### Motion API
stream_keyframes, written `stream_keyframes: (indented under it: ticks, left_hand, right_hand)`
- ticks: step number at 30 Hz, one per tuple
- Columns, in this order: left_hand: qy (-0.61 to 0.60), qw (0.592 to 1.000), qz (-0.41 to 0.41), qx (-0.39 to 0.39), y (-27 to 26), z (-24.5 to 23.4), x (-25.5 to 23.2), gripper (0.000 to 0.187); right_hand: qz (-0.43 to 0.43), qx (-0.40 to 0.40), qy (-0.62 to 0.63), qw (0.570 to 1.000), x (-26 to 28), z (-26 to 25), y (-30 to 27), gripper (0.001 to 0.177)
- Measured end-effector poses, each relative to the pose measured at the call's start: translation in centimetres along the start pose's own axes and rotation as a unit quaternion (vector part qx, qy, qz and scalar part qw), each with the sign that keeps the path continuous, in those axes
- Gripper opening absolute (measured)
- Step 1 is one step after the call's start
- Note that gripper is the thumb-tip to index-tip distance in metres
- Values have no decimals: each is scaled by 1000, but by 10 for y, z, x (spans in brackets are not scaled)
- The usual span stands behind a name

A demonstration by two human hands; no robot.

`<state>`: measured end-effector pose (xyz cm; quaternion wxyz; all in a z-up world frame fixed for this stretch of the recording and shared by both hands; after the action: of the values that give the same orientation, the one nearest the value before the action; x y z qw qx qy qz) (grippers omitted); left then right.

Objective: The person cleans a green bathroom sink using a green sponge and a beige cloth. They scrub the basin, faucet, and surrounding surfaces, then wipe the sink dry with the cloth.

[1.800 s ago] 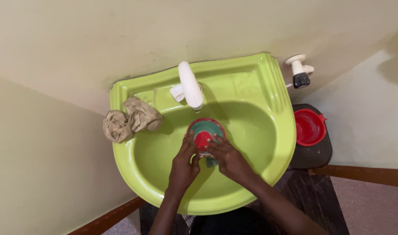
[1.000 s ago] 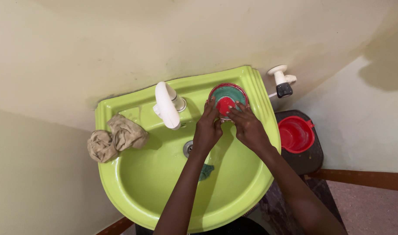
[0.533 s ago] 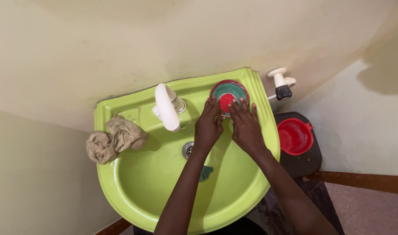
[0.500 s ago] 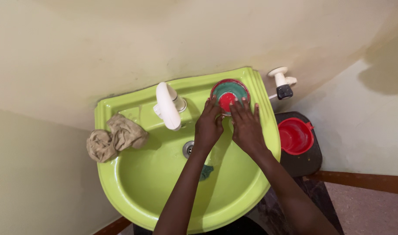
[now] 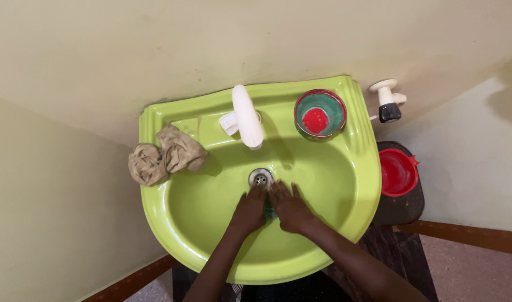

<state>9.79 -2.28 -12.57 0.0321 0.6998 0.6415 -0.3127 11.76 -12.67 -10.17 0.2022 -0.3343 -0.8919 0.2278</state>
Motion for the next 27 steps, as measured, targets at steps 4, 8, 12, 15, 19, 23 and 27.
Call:
stream_keyframes:
  ticks: [4, 8, 12, 15, 19, 23, 27]
  left_hand:
    - [99, 991, 1, 88, -23, 52, 17, 78]
    - [134, 986, 5, 96, -17, 71, 10, 79]
    - [76, 996, 32, 25, 15, 78, -14, 73]
    - [106, 985, 74, -113, 50, 71, -28, 71]
    - [95, 992, 37, -81, 81, 60, -1, 73]
    - [138, 990, 0, -32, 79, 35, 45, 72]
    - [169, 983, -39, -64, 46, 7, 85, 68]
  right_hand:
    - [-17, 95, -12, 995, 16, 53, 6, 90]
    - [-2, 105, -32, 994, 2, 69, 8, 86]
    - [72, 97, -35, 992, -36, 69, 4, 79]
    - [121, 81, -40, 989, -72, 74, 24, 77]
    - [106, -7, 36, 994, -75, 70, 70, 89]
    - [76, -20, 66, 995, -36, 55, 108, 99]
    - [-26, -51, 125, 990, 18, 46, 135, 97]
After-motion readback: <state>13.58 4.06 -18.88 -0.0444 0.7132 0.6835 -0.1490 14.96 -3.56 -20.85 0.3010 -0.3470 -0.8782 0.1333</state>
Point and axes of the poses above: each hand's wrist, its own y-axis towards the middle knuckle, its own z-axis out of the palm, x = y × z, the point moved 7 cm from there along y, towards the middle knuckle, and after that the axes turned 3 degrees about -y, right-handed, at the moved point
